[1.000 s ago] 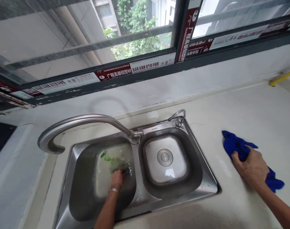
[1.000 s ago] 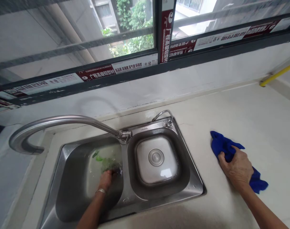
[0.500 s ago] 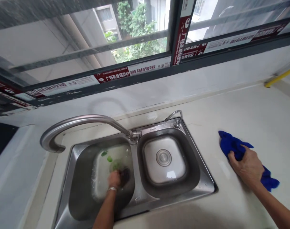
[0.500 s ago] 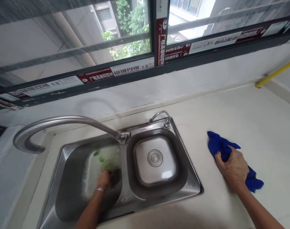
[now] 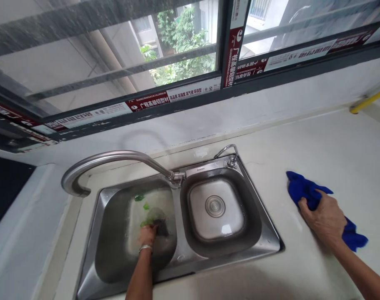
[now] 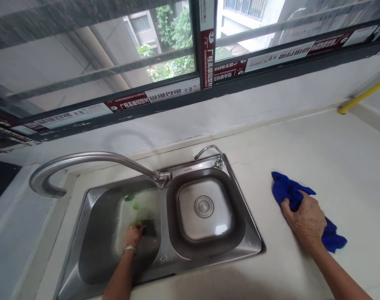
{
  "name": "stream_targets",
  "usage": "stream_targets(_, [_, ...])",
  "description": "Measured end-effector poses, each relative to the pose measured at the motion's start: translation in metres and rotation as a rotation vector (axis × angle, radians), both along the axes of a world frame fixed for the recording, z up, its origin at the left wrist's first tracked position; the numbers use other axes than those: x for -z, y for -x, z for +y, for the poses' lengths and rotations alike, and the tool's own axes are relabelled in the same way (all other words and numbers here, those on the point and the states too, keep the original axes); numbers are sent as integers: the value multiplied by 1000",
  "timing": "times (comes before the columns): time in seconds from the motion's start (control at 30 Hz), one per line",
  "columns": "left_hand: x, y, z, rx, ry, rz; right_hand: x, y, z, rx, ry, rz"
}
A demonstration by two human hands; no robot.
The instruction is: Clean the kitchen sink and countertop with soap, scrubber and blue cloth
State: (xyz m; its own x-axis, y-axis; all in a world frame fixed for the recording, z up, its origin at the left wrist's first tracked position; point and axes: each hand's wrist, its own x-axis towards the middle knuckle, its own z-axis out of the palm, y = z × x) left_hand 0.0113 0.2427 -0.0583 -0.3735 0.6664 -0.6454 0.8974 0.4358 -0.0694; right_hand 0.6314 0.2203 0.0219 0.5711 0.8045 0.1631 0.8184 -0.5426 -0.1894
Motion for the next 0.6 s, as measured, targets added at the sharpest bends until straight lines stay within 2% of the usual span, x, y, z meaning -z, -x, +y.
stream_targets(0.07, [2,-11,-2,-14,14,16,1,0,0,-4,-7,-1])
stream_targets(0.17, [9,-42,-3,6,16,-28,2,0,-1,-12,-15,2])
stream_targets(0.27, [3,-54,5,34,-32,-106,2,0,-1,-5,-15,7])
stream_targets(0.47, [-41,-13,16,21,-204,-120,0,-1,0,-18,-8,16])
stream_targets(0.6, [-61,11,4,48,-117,-133,3,-2,-2,-19,-29,16])
